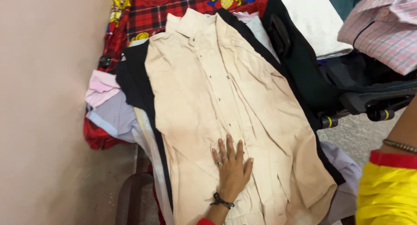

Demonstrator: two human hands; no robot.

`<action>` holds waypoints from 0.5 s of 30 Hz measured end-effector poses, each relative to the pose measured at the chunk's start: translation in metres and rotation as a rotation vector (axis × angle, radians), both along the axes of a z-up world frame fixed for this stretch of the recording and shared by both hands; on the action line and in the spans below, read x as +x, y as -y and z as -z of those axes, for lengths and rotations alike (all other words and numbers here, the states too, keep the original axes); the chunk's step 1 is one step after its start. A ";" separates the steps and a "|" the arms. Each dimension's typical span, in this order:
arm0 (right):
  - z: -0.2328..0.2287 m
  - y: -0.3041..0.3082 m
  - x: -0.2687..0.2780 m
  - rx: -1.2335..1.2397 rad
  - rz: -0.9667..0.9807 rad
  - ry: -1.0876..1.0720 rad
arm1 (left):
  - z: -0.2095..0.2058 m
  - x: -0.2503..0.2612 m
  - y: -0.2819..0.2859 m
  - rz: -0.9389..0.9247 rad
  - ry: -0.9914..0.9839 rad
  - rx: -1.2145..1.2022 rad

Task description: The person folds a checkered shirt and buttons a beige shirt while sitting by a bed.

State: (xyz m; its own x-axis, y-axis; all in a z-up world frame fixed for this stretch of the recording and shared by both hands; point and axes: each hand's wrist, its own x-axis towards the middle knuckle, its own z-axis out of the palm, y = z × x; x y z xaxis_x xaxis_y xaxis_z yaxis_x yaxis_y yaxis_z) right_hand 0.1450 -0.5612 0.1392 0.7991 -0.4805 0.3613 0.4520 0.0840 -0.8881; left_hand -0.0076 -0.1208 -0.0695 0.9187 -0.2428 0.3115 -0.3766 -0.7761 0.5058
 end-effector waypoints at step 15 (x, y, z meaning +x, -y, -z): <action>0.134 0.122 0.103 0.073 0.309 -0.452 | 0.004 0.008 0.001 -0.009 0.018 -0.005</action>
